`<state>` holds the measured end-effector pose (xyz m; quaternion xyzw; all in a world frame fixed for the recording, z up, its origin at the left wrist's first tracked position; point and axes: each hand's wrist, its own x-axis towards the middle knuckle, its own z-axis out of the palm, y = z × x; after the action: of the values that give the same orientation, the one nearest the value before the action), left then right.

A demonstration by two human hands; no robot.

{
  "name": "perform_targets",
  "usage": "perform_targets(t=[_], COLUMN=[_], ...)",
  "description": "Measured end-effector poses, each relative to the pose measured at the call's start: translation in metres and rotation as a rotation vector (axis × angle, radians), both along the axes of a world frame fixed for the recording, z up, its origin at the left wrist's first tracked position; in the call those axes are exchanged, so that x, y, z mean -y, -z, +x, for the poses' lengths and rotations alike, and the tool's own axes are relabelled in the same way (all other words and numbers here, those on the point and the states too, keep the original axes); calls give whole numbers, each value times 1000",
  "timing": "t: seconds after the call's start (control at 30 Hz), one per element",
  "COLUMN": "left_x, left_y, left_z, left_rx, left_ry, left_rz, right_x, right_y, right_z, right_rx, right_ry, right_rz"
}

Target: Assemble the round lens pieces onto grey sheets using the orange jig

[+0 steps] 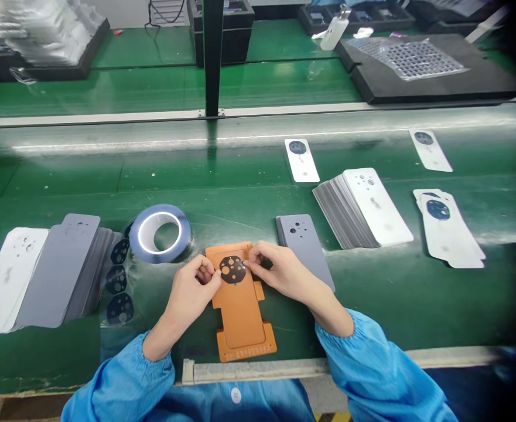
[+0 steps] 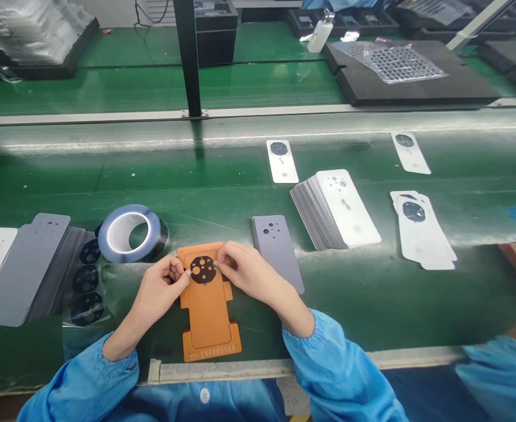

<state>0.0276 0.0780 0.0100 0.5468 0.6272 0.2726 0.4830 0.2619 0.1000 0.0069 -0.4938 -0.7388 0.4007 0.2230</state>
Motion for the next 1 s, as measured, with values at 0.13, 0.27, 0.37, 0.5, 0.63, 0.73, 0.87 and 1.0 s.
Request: perform_targets(t=[0.13, 0.27, 0.37, 0.5, 0.63, 0.73, 0.87, 1.0], left_x=[1, 2, 3, 3, 4, 4, 5, 5], left_y=[2, 6, 7, 8, 9, 9, 8, 9], left_z=[-2, -3, -4, -5, -7, -7, -8, -9], left_rx=[-12, -15, 5, 13, 10, 6, 36, 58], left_ry=[25, 41, 33, 50, 63, 71, 60, 38], left_rz=[15, 25, 35, 48, 59, 61, 59, 70], right_x=[1, -8, -22, -39, -44, -43, -42, -40], right_y=[-13, -32, -38, -32, -32, -36, -33, -27], right_z=[10, 47, 82, 107, 106, 102, 104, 108], right_rx=[-76, 88, 385, 593, 599, 601, 593, 561], right_ry=[93, 239, 218, 146, 135, 193, 261, 261], right_rz=[-40, 190, 170, -5, -21, 30, 74, 99])
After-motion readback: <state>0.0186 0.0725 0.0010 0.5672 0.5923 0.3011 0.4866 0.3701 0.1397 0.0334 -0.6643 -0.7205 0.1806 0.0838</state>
